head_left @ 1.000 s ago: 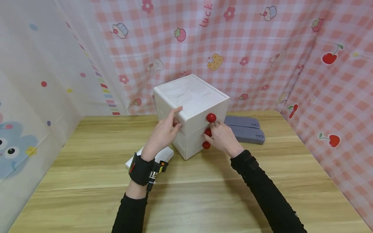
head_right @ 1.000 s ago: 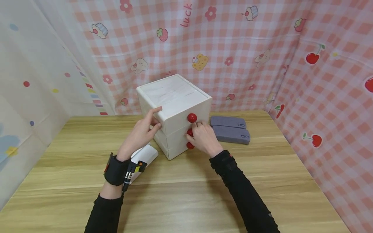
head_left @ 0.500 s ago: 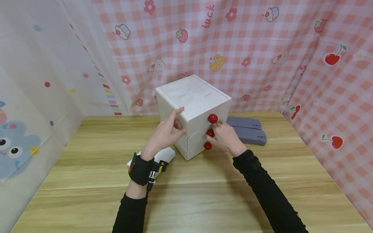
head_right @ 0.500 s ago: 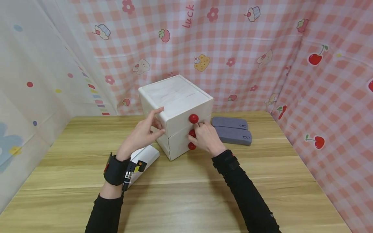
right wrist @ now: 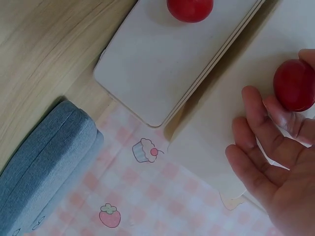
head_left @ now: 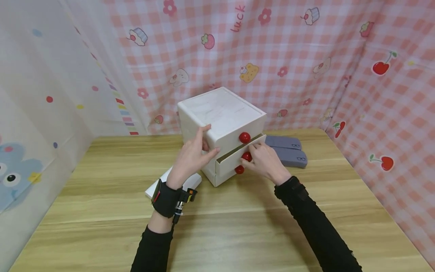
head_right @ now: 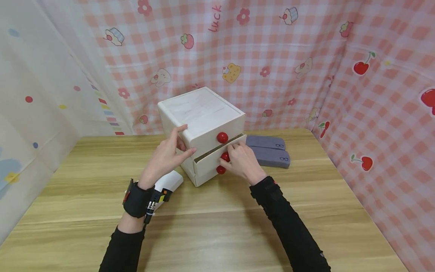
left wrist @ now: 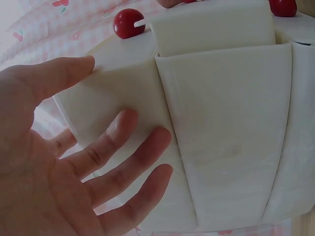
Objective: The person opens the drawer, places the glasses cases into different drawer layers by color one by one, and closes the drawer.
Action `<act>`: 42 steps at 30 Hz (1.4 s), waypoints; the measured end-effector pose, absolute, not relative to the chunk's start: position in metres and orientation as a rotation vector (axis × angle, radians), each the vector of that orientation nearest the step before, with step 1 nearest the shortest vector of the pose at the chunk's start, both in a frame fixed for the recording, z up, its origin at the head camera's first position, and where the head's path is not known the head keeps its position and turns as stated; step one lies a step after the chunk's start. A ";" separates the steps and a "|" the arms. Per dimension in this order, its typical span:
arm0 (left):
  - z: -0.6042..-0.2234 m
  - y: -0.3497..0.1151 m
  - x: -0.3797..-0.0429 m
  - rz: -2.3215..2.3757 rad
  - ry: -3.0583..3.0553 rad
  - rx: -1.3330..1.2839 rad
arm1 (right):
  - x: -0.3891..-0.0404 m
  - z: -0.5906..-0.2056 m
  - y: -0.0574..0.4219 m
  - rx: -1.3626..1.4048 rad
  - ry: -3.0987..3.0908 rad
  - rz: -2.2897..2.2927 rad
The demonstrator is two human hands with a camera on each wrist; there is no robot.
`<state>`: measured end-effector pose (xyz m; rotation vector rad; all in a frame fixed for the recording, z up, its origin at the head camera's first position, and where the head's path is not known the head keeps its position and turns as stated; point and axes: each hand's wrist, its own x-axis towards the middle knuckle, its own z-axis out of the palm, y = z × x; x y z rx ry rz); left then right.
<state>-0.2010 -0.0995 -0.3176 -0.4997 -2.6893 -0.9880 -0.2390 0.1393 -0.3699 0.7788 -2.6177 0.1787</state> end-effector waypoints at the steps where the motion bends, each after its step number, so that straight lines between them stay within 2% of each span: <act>1: -0.318 -0.099 -0.201 -0.990 -2.692 -0.499 | -0.238 -0.370 0.140 0.773 -2.628 0.174; 42: -0.320 -0.096 -0.201 -1.026 -2.696 -0.473 | -0.185 -0.366 0.178 0.796 -2.661 0.116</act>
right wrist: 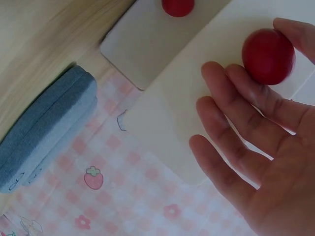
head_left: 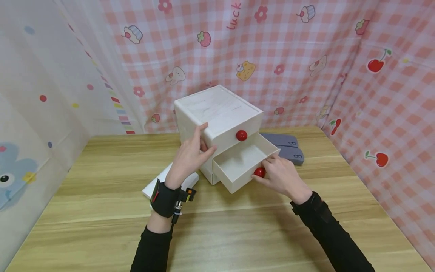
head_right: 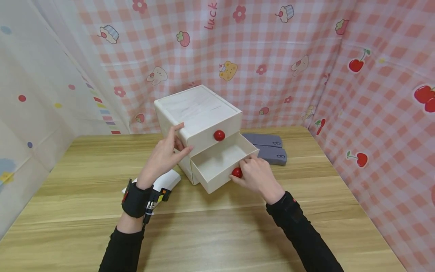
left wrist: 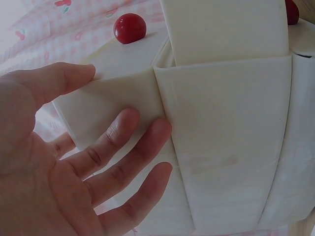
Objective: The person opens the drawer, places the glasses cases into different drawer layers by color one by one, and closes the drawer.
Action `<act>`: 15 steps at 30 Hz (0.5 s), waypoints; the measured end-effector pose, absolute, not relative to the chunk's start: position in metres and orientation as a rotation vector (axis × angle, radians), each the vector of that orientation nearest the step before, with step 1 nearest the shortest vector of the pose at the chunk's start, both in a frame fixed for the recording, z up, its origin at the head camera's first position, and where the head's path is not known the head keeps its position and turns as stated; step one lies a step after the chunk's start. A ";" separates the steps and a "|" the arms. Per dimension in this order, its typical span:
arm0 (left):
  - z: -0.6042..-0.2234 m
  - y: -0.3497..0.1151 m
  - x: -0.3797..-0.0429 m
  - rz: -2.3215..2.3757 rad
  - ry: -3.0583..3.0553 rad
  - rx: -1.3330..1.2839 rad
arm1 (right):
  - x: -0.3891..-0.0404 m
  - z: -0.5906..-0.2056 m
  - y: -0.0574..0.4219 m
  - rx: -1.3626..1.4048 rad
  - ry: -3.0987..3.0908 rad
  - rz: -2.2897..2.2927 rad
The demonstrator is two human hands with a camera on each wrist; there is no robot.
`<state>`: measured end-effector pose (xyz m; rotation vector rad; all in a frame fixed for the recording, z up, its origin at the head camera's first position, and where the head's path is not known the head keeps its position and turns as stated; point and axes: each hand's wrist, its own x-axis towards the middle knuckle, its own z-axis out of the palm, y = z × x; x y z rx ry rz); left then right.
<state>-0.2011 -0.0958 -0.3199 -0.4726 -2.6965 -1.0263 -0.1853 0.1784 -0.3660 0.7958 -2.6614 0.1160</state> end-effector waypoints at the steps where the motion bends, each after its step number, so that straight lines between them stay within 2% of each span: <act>1: -0.320 -0.096 -0.201 -1.029 -2.695 -0.473 | -0.184 -0.365 0.179 0.796 -2.665 0.112; 15: -0.322 -0.096 -0.201 -1.049 -2.688 -0.477 | -0.171 -0.360 0.192 0.827 -2.723 0.154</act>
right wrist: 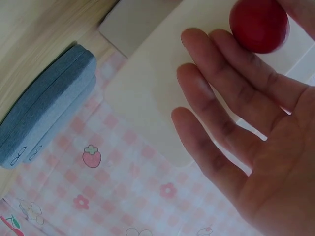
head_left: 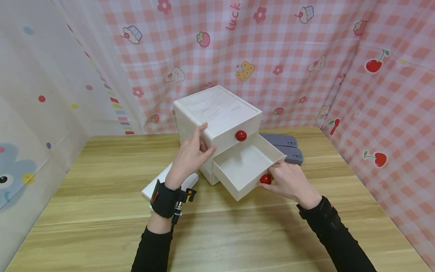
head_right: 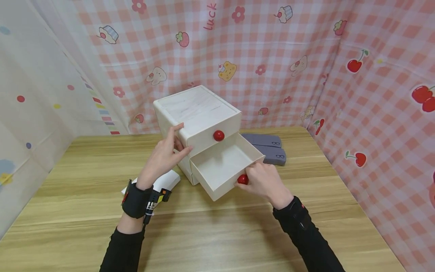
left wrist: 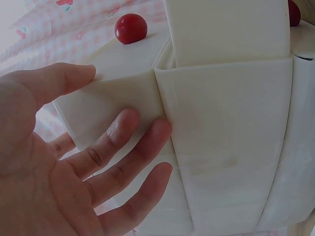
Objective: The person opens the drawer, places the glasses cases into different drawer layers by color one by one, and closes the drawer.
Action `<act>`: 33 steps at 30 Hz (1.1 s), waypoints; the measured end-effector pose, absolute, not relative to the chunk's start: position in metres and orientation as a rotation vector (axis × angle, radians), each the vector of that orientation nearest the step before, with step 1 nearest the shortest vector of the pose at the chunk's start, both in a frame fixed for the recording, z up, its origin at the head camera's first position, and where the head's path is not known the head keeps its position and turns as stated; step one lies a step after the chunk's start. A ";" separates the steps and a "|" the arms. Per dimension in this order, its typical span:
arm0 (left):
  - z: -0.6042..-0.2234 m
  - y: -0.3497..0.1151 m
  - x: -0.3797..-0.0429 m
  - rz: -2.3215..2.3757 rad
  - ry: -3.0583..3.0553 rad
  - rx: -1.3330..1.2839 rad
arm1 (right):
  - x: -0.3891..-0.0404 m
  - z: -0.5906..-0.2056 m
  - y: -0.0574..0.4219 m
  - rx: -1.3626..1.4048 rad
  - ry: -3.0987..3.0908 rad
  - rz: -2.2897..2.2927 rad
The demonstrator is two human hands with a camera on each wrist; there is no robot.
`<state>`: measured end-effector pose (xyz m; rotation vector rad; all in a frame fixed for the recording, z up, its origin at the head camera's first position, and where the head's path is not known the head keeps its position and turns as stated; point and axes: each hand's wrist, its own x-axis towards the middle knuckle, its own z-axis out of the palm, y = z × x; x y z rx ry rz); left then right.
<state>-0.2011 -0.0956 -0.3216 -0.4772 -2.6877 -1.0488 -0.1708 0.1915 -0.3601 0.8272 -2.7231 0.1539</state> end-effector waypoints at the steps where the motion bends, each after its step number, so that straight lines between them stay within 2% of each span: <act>1: -0.322 -0.096 -0.201 -1.049 -2.687 -0.476 | -0.171 -0.360 0.193 0.831 -2.727 0.153; 24: -0.322 -0.095 -0.200 -1.043 -2.688 -0.478 | -0.167 -0.354 0.213 1.056 -2.848 0.349; 33: -0.322 -0.096 -0.201 -1.054 -2.696 -0.473 | -0.172 -0.355 0.223 0.914 -3.150 0.397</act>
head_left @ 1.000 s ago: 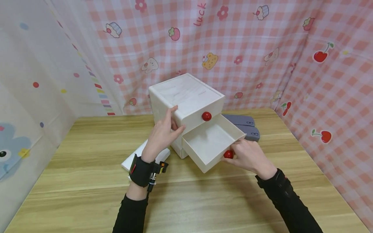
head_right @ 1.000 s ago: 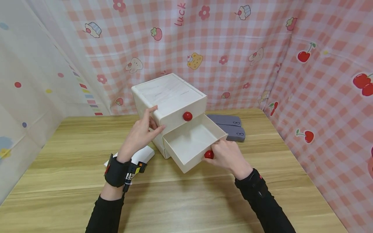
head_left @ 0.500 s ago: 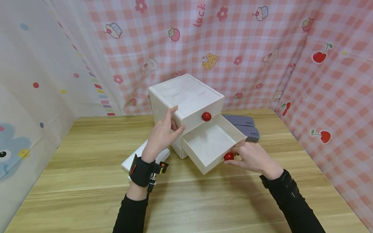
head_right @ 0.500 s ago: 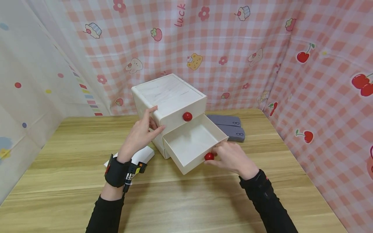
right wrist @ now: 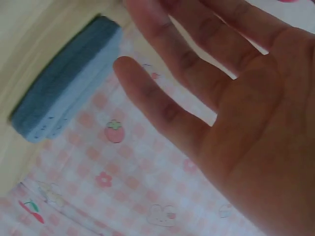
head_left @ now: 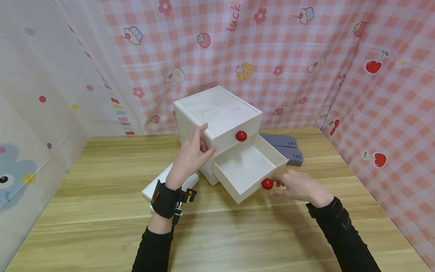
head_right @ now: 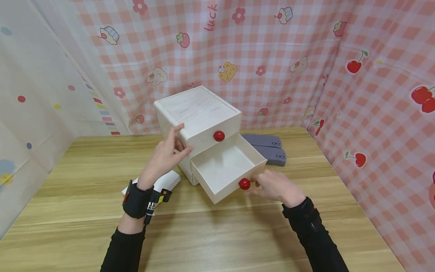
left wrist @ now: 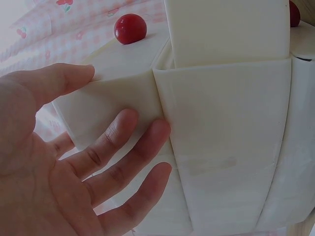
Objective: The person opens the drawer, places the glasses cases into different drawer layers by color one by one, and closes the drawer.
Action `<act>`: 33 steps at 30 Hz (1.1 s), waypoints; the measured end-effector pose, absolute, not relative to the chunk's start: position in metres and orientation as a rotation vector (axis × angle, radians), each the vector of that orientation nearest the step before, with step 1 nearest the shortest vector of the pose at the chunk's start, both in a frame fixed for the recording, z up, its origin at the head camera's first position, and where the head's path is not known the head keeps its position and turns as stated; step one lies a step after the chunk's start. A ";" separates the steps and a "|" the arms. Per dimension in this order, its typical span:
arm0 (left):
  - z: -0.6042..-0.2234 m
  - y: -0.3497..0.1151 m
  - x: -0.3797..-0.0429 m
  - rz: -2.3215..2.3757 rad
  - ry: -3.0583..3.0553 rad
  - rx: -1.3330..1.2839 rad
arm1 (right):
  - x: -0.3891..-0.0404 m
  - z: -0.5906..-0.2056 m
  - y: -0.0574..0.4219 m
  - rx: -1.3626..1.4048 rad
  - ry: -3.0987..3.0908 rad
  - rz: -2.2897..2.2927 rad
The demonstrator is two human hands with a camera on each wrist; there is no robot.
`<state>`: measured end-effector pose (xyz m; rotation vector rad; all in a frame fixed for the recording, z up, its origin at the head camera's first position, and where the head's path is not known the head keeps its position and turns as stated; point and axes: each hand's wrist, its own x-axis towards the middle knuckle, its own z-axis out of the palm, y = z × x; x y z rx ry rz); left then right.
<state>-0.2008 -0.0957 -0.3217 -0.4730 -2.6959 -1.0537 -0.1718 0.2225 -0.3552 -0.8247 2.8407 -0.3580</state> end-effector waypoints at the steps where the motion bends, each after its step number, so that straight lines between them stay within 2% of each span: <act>1: -0.322 -0.096 -0.201 -1.055 -2.697 -0.473 | -0.174 -0.358 0.224 -0.801 2.830 -0.350; 15: -0.322 -0.095 -0.200 -1.056 -2.694 -0.487 | -0.216 -0.384 0.259 -0.655 3.064 -0.234; 24: -0.322 -0.095 -0.201 -1.052 -2.692 -0.488 | -0.250 -0.400 0.264 -0.803 3.295 -0.164; 33: -0.323 -0.097 -0.202 -1.057 -2.689 -0.491 | -0.265 -0.420 0.262 -0.756 3.215 -0.176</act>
